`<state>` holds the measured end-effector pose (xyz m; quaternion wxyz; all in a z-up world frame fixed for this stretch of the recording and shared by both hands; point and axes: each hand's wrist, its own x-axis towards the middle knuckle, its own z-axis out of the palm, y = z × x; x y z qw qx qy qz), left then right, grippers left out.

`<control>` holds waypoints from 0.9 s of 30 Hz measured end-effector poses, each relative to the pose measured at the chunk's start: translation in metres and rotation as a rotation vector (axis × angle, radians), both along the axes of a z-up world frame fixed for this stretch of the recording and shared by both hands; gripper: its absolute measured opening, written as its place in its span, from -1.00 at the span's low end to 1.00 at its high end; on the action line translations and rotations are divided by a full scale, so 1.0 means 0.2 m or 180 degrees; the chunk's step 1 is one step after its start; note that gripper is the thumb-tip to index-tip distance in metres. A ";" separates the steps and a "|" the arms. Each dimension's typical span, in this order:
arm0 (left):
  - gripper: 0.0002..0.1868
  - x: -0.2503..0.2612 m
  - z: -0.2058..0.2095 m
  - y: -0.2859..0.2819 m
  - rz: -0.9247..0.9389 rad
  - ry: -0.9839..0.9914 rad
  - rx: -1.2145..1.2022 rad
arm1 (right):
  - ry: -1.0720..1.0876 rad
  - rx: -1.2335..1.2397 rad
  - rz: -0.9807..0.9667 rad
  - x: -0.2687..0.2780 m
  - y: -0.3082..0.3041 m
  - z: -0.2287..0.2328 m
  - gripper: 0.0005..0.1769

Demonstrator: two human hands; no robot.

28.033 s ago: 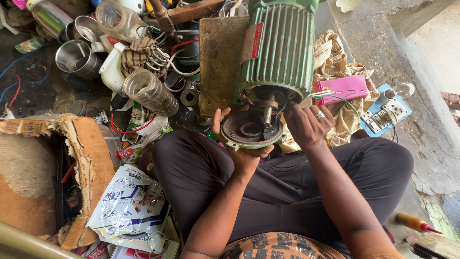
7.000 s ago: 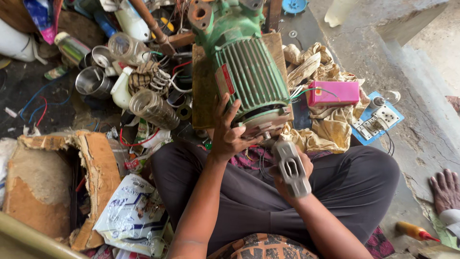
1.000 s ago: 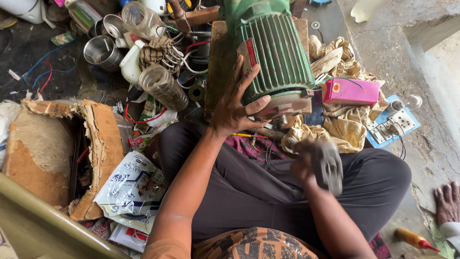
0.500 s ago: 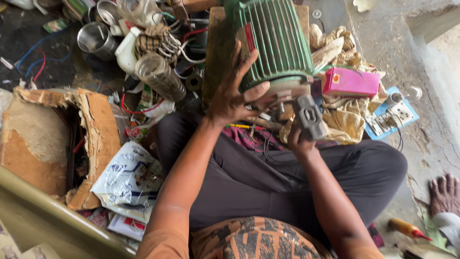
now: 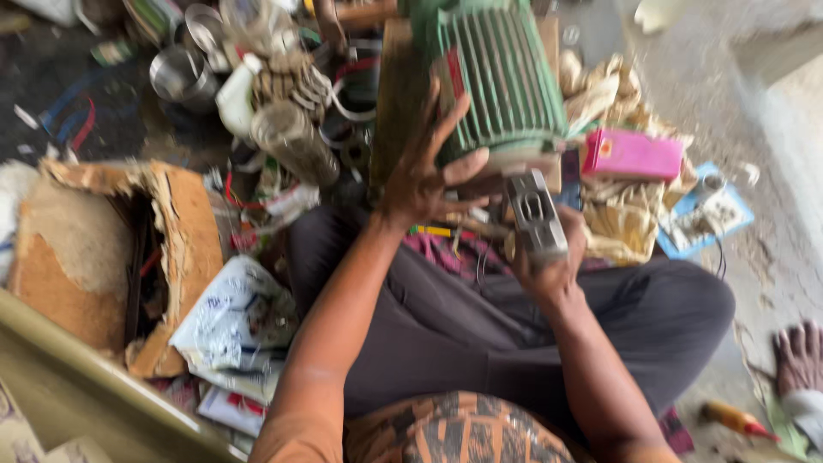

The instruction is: The person sits on the floor and works on a green electric motor. They use a hammer to tap the motor housing and a screwdriver to adjust internal components.

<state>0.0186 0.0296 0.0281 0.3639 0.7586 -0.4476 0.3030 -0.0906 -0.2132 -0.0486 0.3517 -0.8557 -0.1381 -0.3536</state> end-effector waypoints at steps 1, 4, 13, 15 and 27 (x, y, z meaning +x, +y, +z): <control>-0.04 0.00 0.02 0.01 0.0037 -0.0017 0.0026 | -0.0275 -0.0318 -0.0026 0.02 0.00 0.01 -0.80; 0.00 0.00 0.02 0.00 -0.0029 0.0039 0.0039 | -0.0597 -0.1092 -0.0357 -0.08 -0.04 -0.03 -0.82; 0.13 0.04 -0.02 0.00 -0.0009 -0.0076 0.0035 | -0.0247 0.0327 0.0650 -0.23 -0.01 -0.23 -0.61; 0.13 0.01 0.00 0.00 0.0014 -0.0025 0.0077 | 0.0023 0.0075 0.0536 -0.15 0.06 -0.30 -0.56; 0.04 0.00 0.01 0.00 0.0038 -0.0013 0.0012 | 0.1027 0.0225 0.0594 0.07 0.11 -0.49 -0.66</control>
